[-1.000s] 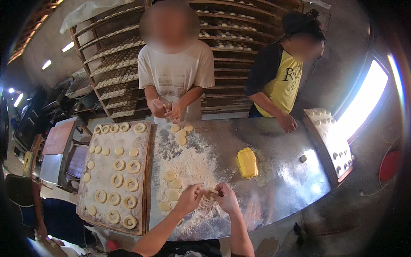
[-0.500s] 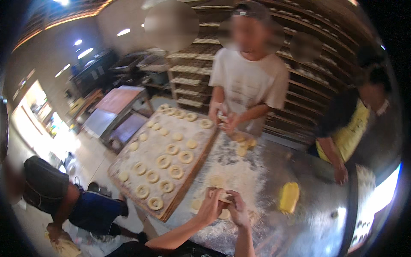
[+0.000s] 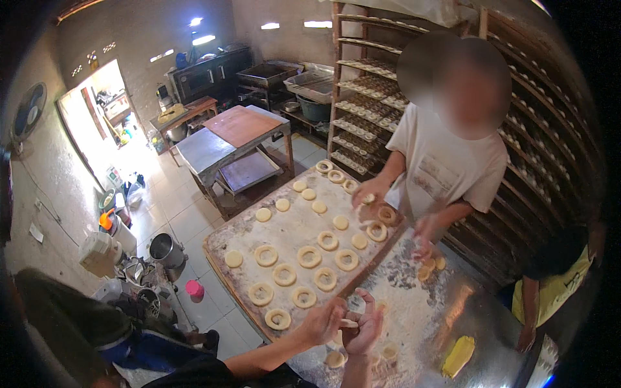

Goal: The person shapes small dough pieces into ring shapes by hand and places them on a wooden board. Other workers are also shaping dough nearby. The person continues forming rings and arranging them in rows on the board throughout the clip.

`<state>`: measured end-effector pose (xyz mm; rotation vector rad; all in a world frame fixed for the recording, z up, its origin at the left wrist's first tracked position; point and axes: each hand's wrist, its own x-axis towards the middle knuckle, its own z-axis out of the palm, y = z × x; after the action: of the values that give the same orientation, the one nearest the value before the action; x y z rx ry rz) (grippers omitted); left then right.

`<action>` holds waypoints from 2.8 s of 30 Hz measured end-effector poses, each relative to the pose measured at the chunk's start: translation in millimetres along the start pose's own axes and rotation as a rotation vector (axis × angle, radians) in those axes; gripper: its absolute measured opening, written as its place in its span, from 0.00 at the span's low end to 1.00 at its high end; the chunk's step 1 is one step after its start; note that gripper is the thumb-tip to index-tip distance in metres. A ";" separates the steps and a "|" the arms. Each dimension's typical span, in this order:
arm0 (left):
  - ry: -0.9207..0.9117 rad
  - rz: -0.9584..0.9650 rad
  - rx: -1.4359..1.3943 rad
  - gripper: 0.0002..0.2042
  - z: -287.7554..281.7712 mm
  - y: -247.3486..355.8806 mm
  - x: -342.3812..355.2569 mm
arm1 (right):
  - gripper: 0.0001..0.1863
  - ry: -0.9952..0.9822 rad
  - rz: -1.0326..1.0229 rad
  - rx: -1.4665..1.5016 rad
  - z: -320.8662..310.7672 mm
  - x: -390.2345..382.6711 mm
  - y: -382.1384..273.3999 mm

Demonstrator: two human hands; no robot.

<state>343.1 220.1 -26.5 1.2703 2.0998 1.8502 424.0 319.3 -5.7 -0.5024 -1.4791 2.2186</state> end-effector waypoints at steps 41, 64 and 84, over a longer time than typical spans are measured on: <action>0.031 -0.535 0.292 0.20 -285.7 -179.4 155.3 | 0.35 -0.077 0.192 -0.538 264.1 254.2 120.3; -0.296 -0.318 0.776 0.14 -314.4 -158.7 25.1 | 0.17 -0.217 -0.143 -1.012 273.7 294.5 151.7; -1.290 0.245 -0.205 0.11 102.8 -3.8 -38.5 | 0.15 0.955 0.299 -1.535 -151.1 -188.7 46.1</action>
<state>422.2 278.6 -75.3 1.9158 1.0412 0.7444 654.4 320.2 -92.1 -1.8952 -2.1667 0.2476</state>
